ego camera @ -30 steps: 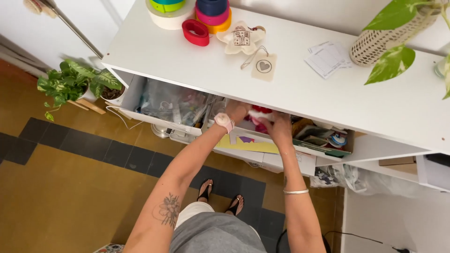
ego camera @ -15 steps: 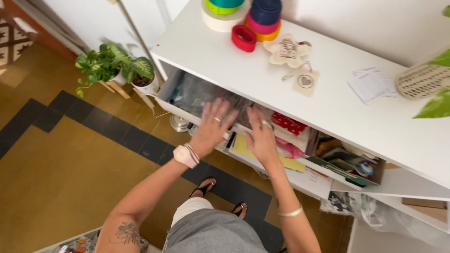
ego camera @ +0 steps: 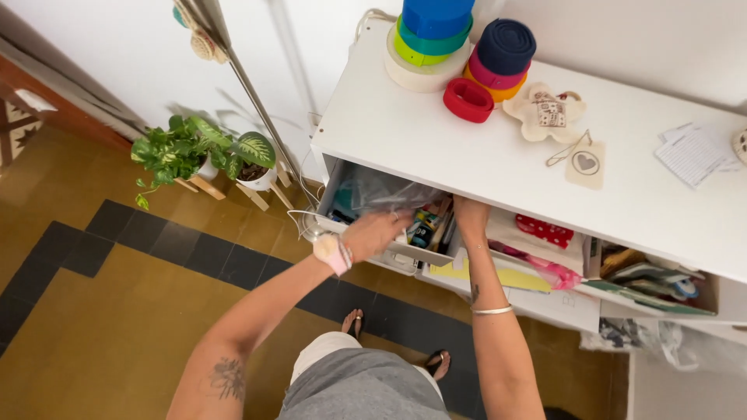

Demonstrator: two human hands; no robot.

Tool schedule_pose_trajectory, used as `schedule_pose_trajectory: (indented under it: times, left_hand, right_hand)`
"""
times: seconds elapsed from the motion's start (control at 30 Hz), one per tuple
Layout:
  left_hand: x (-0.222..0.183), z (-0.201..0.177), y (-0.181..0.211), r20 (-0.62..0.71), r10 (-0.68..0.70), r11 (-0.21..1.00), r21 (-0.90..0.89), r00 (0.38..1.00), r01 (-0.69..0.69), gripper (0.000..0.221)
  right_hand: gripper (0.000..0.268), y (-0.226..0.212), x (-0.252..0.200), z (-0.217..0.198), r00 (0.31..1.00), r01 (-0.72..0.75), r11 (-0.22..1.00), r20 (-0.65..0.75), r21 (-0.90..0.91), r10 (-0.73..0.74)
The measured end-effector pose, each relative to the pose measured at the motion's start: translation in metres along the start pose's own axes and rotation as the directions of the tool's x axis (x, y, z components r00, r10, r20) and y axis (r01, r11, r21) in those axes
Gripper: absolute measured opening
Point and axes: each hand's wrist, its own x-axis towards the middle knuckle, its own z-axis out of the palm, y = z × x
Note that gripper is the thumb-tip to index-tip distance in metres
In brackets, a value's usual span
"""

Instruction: Applying black paint or ink to small decorative wooden cutouts at a workbench using a paintbrush.

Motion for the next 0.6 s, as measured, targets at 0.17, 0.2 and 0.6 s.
schedule_pose_trajectory:
  times: [0.17,0.2,0.6]
  left_hand:
    - [-0.001,-0.012,-0.033,-0.005,0.057,0.984,0.167,0.998,-0.055,0.059]
    - [-0.001,-0.021,-0.035,-0.008,0.065,0.968,0.244,0.998,-0.061,0.064]
    - [-0.006,-0.011,-0.083,-0.127,0.167,0.945,0.304,0.978,-0.122,0.046]
  right_hand:
    - [0.011,-0.013,-0.024,-0.007,0.993,-0.114,0.988,0.023,-0.108,0.118]
    - [0.011,-0.015,-0.029,-0.008,0.990,-0.137,0.980,0.024,-0.141,0.142]
    - [0.023,-0.017,0.033,0.101,0.840,-0.344,0.832,0.253,-0.435,0.480]
